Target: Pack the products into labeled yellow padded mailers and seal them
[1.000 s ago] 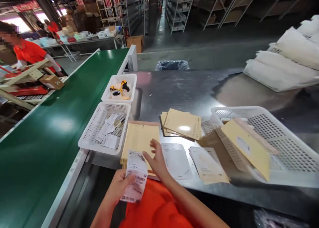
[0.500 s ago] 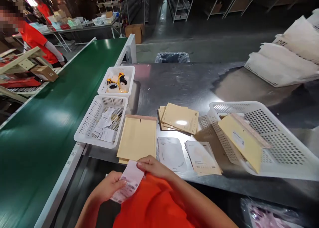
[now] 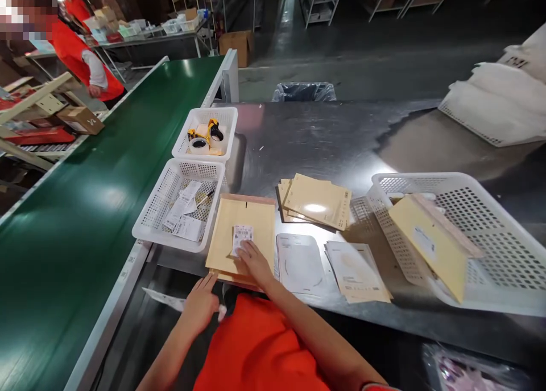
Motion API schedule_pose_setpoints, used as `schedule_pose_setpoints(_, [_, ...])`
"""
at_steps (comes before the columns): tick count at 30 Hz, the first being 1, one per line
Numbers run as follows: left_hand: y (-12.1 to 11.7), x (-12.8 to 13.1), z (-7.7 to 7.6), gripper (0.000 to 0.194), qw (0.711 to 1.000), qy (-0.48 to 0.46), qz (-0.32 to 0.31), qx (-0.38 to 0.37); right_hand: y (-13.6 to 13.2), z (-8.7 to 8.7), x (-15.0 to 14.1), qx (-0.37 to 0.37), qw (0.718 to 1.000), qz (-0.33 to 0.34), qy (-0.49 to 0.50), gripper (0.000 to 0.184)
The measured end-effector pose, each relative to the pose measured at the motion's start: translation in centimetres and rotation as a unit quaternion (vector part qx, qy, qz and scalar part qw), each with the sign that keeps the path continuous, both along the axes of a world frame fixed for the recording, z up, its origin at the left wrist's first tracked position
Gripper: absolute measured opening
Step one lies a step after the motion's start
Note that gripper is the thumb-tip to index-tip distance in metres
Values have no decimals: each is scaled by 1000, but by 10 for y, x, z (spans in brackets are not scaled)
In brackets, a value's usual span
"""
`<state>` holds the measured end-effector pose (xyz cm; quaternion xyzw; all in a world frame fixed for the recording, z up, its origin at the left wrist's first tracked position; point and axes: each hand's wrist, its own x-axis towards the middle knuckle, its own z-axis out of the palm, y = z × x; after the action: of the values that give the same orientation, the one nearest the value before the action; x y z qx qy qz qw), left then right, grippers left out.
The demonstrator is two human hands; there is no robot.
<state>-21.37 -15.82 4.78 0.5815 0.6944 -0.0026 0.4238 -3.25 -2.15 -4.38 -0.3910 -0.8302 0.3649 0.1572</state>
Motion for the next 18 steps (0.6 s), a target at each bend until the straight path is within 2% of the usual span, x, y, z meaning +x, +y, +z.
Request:
schedule_pose_setpoints(2, [31,13,-10,22,989,83,-122,-11,-20,-9,0,21,996,42,-78,42])
schedule_pose_setpoints(5, [53,19,-24,26,976,125,-174,-42,-33,-8,1,74,978,75,-179,56])
schedule_pose_setpoints(8, [53,14,-32,24,973,122,-184,-63,-9,-7,-14,70,969,81,-224,70])
schedule_pose_setpoints(11, [51,12,-34,23,970,118,-193,-86,33,-13,-34,62,966,46,-248,69])
schedule_pose_setpoints(13, [53,13,-34,24,970,119,-190,-95,41,-19,-37,80,964,16,-252,72])
schedule_pose_setpoints(15, [55,16,-34,25,971,118,-183,-99,23,-27,-28,113,966,53,-226,79])
schedule_pose_setpoints(18, [61,15,-37,23,976,98,-168,-99,-26,-38,-6,173,956,184,-151,88])
